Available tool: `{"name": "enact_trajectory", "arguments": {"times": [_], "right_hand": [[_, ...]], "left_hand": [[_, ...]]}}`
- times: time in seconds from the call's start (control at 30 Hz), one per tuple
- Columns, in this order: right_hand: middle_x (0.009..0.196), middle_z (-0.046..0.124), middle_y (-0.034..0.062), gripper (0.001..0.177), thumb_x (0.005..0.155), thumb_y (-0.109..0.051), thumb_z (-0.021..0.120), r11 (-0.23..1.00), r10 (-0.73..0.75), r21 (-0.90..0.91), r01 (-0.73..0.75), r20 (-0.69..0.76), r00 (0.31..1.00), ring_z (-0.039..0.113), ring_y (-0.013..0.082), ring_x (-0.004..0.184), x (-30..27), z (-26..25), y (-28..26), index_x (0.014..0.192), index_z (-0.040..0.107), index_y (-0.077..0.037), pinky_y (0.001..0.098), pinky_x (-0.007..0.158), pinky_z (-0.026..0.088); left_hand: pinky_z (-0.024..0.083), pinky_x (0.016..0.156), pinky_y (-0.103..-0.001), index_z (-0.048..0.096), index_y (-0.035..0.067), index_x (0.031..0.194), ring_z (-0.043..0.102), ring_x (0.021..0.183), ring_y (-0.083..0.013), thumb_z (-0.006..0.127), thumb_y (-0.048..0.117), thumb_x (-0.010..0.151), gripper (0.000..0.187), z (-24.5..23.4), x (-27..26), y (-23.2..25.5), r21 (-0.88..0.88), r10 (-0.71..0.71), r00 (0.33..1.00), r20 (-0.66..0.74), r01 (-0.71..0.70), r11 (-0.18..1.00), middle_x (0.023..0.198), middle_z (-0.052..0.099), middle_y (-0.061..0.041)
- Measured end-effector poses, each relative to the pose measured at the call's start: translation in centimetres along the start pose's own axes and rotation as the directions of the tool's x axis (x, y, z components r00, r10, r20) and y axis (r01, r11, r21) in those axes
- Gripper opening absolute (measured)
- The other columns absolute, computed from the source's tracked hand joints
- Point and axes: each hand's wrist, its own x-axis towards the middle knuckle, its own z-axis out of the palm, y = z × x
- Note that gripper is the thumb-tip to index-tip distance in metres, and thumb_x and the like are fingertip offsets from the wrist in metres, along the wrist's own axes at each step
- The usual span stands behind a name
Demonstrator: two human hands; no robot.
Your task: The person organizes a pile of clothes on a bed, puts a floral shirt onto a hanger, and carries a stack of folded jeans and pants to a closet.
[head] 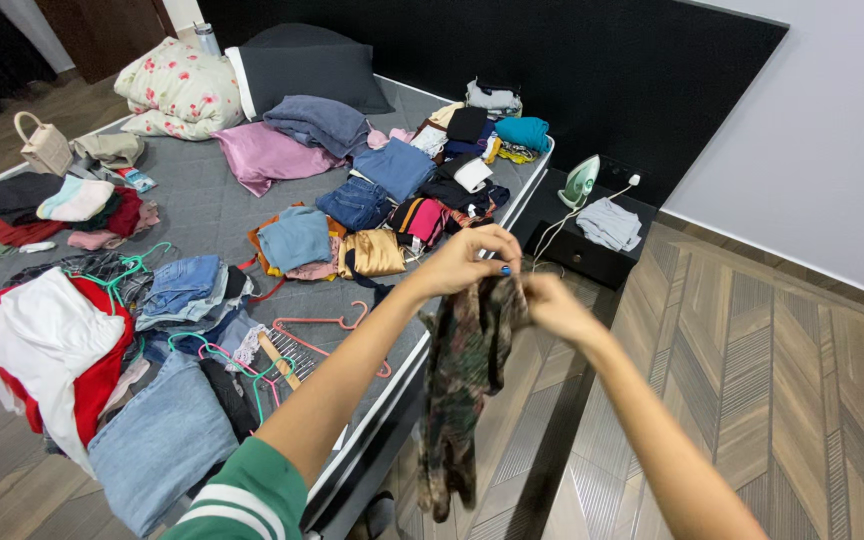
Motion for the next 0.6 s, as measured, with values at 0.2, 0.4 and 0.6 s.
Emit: {"name": "enact_trajectory", "arguments": {"times": [0.2, 0.4, 0.6], "right_hand": [[0.089, 0.074, 0.0097, 0.014, 0.084, -0.008, 0.068, 0.937, 0.170, -0.320, -0.140, 0.070, 0.983, 0.070, 0.0200, 0.081, 3.9, 2.1, 14.5, 0.096, 0.071, -0.003, 0.0355, 0.071, 0.062], [0.079, 0.073, 0.0085, 0.013, 0.084, -0.016, 0.075, 0.819, -0.010, -0.534, 0.208, 0.349, 0.937, 0.064, 0.0167, 0.071, 2.4, -2.2, 8.0, 0.087, 0.071, -0.004, 0.0325, 0.063, 0.057], [0.089, 0.065, 0.0047, 0.016, 0.098, -0.006, 0.069, 0.783, -0.388, 0.304, 0.542, -0.443, 0.808, 0.056, 0.0107, 0.078, -3.1, -12.2, -5.6, 0.082, 0.065, -0.008, 0.0277, 0.081, 0.046]], "left_hand": [[0.049, 0.097, -0.032, 0.075, 0.004, 0.092, 0.062, 0.107, -0.0175, 0.069, -0.004, 0.084, 0.013, 0.8, 1.1, 0.1, 0.047, 0.012, 1.000, 0.012, -0.012, 0.999, 0.105, 0.064, -0.004], [0.051, 0.094, -0.034, 0.074, 0.004, 0.094, 0.066, 0.101, -0.0191, 0.074, 0.003, 0.086, 0.008, -3.0, -4.6, -2.5, 0.255, -0.081, 0.993, 0.088, 0.056, 0.965, 0.100, 0.071, -0.006], [0.050, 0.095, -0.034, 0.077, 0.005, 0.092, 0.064, 0.103, -0.0192, 0.075, 0.003, 0.084, 0.008, -3.3, -8.5, -5.4, 0.204, -0.152, 0.988, 0.019, 0.145, 0.968, 0.101, 0.067, -0.005]]}}
